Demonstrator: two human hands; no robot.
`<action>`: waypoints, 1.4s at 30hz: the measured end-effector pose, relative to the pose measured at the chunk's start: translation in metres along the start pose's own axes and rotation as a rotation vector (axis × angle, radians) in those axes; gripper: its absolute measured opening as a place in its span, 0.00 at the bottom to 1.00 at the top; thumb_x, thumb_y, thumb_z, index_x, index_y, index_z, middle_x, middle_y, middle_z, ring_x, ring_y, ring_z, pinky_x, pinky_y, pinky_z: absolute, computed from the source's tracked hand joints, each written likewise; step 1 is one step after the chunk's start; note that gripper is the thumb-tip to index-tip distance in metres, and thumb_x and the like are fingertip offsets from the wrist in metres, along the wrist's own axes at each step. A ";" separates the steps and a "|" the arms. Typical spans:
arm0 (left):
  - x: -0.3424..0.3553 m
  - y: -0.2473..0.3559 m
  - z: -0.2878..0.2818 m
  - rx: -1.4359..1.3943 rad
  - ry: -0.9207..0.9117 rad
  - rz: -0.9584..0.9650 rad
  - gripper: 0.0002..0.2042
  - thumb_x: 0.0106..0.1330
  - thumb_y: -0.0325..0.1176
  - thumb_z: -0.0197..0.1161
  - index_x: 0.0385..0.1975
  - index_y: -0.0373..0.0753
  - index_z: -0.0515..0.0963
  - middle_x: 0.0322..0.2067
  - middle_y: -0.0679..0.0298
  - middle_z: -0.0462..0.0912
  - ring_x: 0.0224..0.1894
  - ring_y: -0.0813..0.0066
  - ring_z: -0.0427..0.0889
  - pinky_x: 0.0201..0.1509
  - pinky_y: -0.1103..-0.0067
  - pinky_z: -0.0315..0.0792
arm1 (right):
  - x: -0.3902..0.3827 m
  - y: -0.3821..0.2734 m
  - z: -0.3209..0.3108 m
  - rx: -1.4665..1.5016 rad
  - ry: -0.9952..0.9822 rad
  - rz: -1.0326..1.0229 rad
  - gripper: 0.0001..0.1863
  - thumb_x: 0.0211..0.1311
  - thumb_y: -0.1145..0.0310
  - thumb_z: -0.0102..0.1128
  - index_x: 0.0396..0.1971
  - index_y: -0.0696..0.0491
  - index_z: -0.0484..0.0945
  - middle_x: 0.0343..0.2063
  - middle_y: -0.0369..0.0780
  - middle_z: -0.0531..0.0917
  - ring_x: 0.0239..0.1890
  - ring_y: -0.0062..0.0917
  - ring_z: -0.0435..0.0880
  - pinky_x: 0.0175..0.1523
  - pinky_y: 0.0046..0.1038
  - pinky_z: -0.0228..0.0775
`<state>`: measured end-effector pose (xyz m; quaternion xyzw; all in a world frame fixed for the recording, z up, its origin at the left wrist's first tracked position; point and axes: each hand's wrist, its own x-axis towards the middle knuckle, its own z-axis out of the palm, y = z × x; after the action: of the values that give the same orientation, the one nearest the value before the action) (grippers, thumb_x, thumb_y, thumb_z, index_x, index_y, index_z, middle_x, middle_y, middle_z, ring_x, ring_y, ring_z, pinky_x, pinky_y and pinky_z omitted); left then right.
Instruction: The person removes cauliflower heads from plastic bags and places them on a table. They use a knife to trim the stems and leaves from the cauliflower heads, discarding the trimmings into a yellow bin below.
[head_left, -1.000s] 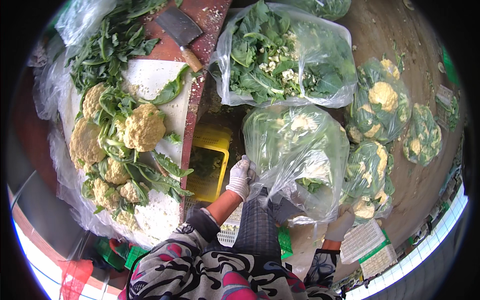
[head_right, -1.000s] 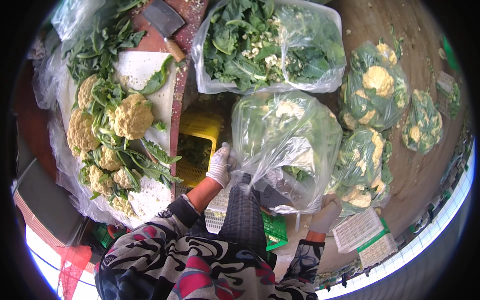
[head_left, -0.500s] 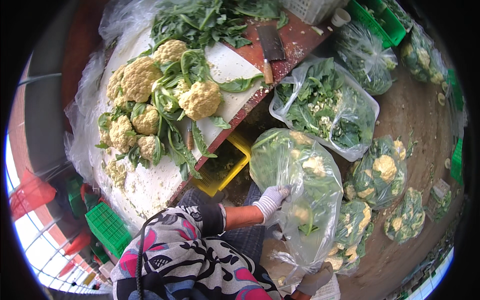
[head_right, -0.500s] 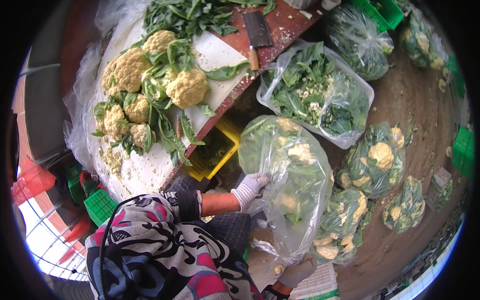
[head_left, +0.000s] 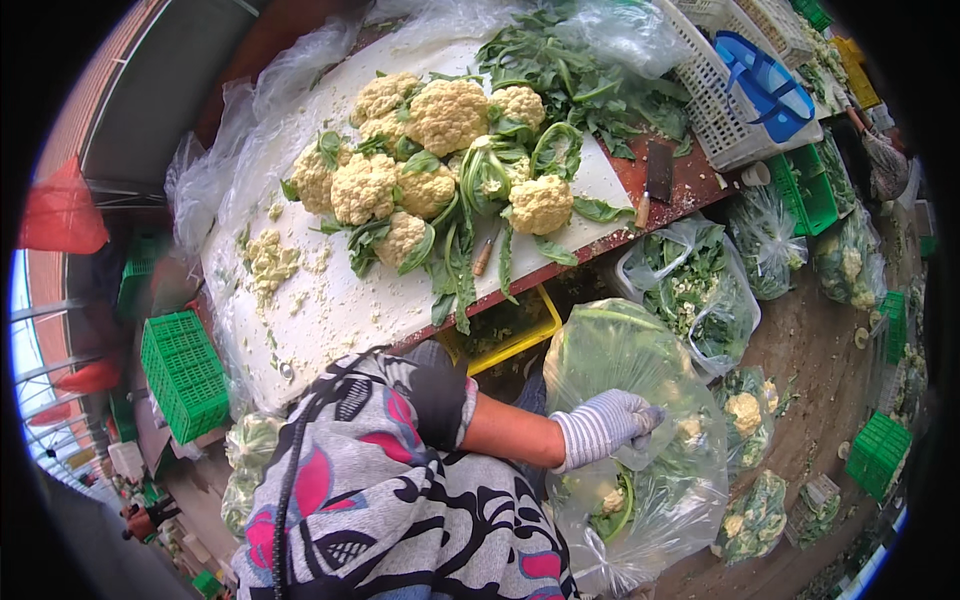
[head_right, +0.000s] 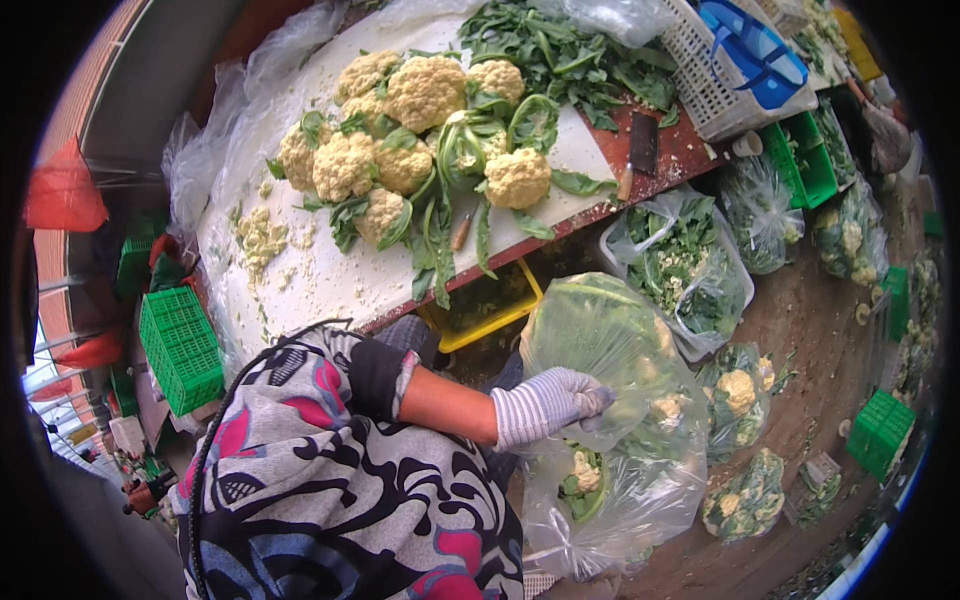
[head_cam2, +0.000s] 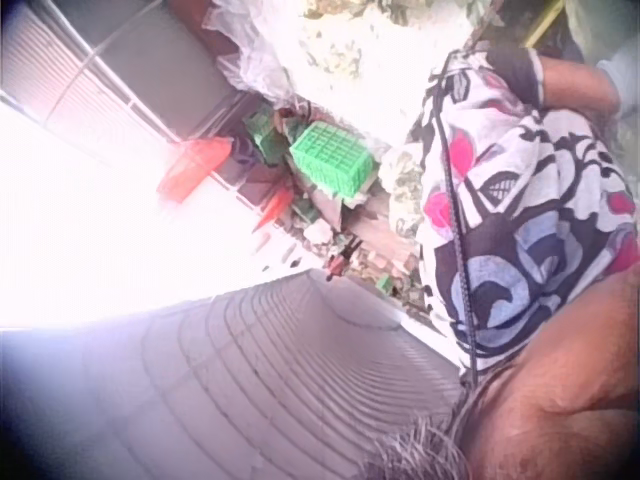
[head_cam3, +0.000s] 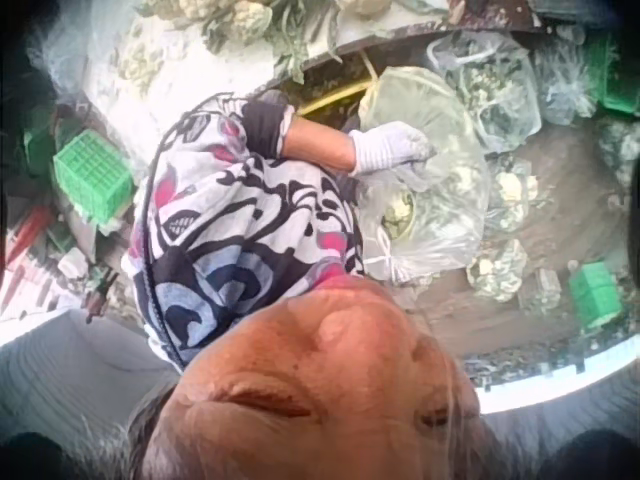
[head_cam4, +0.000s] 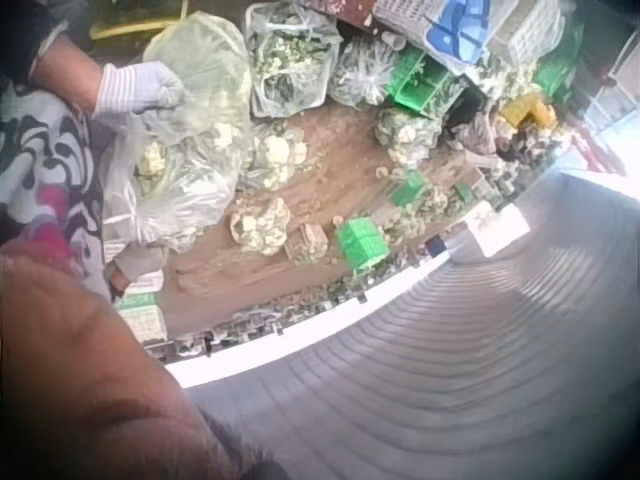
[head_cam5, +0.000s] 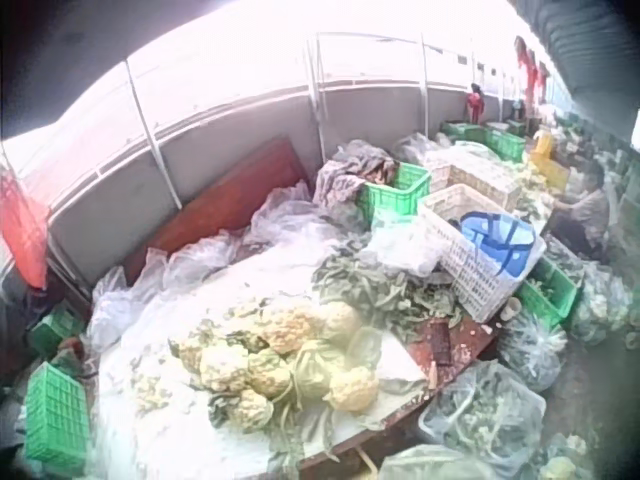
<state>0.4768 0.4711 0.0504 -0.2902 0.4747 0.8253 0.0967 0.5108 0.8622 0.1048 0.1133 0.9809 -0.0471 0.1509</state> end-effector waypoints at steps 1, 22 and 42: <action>-0.018 0.001 -0.006 -0.013 -0.016 0.029 0.23 0.71 0.48 0.54 0.20 0.36 0.78 0.18 0.63 0.78 0.22 0.72 0.71 0.32 0.73 0.69 | -0.018 -0.024 -0.001 0.164 0.002 -0.043 0.04 0.52 0.79 0.53 0.28 0.57 0.69 0.26 0.36 0.73 0.30 0.24 0.72 0.38 0.25 0.68; -0.321 -0.021 -0.108 -0.384 0.704 0.231 0.16 0.73 0.44 0.58 0.27 0.38 0.77 0.17 0.74 0.71 0.16 0.87 0.60 0.19 0.85 0.56 | -0.035 -0.243 -0.086 0.672 -0.520 -0.966 0.08 0.42 0.77 0.42 0.11 0.51 0.58 0.16 0.31 0.62 0.20 0.14 0.56 0.27 0.20 0.45; -0.341 -0.105 -0.289 -0.918 1.643 0.583 0.09 0.71 0.37 0.59 0.31 0.41 0.79 0.19 0.71 0.75 0.13 0.85 0.63 0.15 0.83 0.58 | -0.202 -0.492 0.138 0.326 -1.086 -1.435 0.08 0.44 0.82 0.43 0.17 0.57 0.72 0.14 0.36 0.73 0.19 0.21 0.70 0.27 0.21 0.61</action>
<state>0.9112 0.3238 0.0586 -0.6546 0.0807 0.4626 -0.5924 0.6218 0.3258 0.0641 -0.5416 0.5912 -0.3143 0.5082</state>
